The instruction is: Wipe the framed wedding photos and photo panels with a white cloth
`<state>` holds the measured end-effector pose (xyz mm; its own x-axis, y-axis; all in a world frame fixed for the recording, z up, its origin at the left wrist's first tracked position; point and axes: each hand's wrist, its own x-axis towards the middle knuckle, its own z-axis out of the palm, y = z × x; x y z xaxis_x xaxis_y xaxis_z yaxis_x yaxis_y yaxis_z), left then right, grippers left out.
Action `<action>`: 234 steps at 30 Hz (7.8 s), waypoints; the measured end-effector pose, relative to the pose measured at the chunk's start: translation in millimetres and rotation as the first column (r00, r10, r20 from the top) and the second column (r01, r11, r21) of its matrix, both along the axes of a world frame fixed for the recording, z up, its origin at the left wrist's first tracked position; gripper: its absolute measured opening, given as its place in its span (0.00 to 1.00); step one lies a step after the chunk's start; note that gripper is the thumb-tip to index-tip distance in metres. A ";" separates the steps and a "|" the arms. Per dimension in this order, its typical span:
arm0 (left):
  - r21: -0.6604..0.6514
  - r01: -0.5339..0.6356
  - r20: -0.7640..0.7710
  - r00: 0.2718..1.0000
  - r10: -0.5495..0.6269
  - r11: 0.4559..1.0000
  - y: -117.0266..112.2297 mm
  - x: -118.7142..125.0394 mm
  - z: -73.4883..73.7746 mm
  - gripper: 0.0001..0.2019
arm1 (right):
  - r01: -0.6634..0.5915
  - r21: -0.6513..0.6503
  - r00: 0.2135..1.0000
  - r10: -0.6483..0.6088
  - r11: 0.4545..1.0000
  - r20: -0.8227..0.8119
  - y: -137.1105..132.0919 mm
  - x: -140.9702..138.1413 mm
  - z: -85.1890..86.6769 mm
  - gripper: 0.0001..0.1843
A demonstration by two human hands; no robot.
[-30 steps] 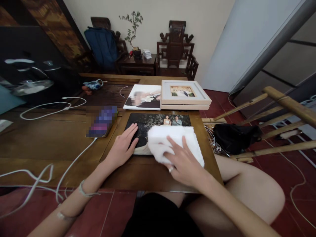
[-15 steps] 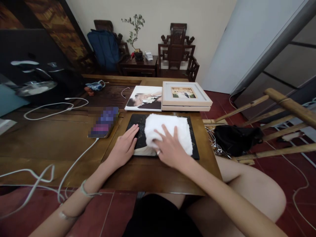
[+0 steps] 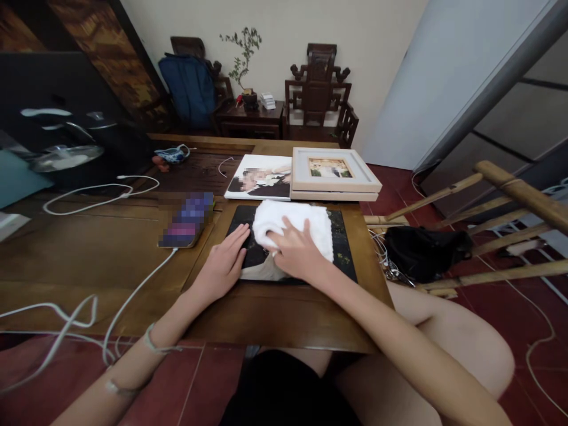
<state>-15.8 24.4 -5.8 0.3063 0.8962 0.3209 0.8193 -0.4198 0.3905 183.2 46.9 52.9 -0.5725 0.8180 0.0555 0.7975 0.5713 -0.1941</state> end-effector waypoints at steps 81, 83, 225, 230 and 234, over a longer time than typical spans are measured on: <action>0.037 0.040 0.139 0.989 -0.044 0.999 1.1 -3.4 -6.7 0.20 | 0.020 0.129 0.999 -0.016 0.991 -0.030 -15.6 89.1 -17.2 0.10; 0.046 0.040 0.151 0.987 -0.047 0.998 1.2 -3.6 -8.2 0.20 | -0.051 0.104 0.999 0.052 0.993 -0.007 -50.3 86.8 -16.6 0.10; -0.030 -0.022 0.074 0.997 0.024 0.999 0.5 -1.7 -3.1 0.22 | 0.005 -0.033 0.999 -0.003 0.999 0.049 11.6 9.6 8.3 0.28; -0.017 -0.019 0.086 0.996 0.020 1.000 1.3 -1.4 -4.9 0.22 | -0.105 -0.098 0.992 0.112 0.990 0.061 -66.7 15.0 3.1 0.28; -0.031 -0.017 0.067 0.998 0.019 0.999 1.5 -1.8 -4.1 0.22 | -0.169 -0.164 0.983 0.179 0.972 0.046 -96.1 20.6 4.8 0.27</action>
